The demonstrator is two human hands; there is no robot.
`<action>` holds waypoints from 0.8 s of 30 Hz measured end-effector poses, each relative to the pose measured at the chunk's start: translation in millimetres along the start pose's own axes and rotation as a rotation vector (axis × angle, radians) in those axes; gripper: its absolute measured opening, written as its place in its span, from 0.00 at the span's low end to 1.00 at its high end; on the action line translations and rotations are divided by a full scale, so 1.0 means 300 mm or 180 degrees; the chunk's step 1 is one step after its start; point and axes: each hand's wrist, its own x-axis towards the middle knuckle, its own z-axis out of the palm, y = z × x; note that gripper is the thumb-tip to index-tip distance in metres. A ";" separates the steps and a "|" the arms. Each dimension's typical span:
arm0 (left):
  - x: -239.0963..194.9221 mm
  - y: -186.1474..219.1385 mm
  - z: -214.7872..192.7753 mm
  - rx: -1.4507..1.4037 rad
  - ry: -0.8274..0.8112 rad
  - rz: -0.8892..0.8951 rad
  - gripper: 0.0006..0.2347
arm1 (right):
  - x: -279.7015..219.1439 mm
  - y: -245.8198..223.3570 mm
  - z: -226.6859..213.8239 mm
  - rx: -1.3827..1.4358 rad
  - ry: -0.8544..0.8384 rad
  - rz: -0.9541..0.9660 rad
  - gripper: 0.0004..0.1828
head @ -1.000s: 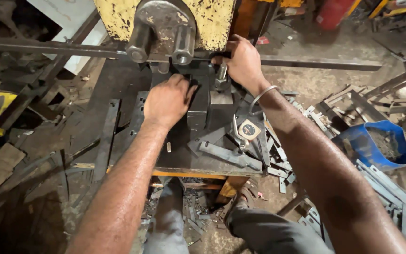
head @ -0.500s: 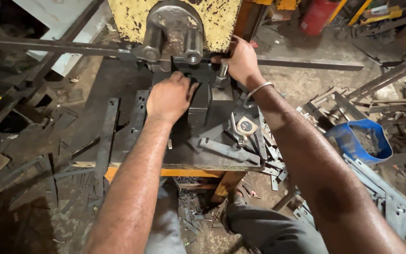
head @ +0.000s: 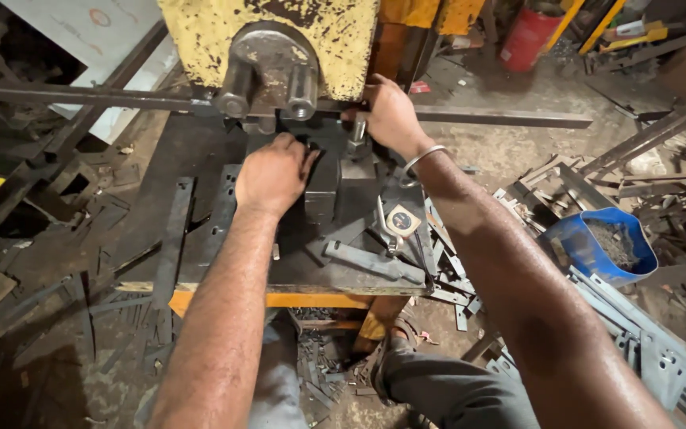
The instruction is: Measure and process metal furniture components using a press machine and a steel ruler.
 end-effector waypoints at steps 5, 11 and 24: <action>0.006 0.006 -0.008 -0.0004 -0.0004 -0.0014 0.15 | 0.007 0.007 -0.006 0.0005 -0.0028 -0.0018 0.16; -0.006 -0.006 0.000 0.0074 0.0028 0.0016 0.15 | -0.065 0.028 -0.123 -0.0463 -0.0452 0.0335 0.15; -0.028 -0.029 0.010 -0.0483 0.0632 -0.0042 0.14 | -0.911 -0.409 -0.520 -0.1145 0.1480 0.0738 0.20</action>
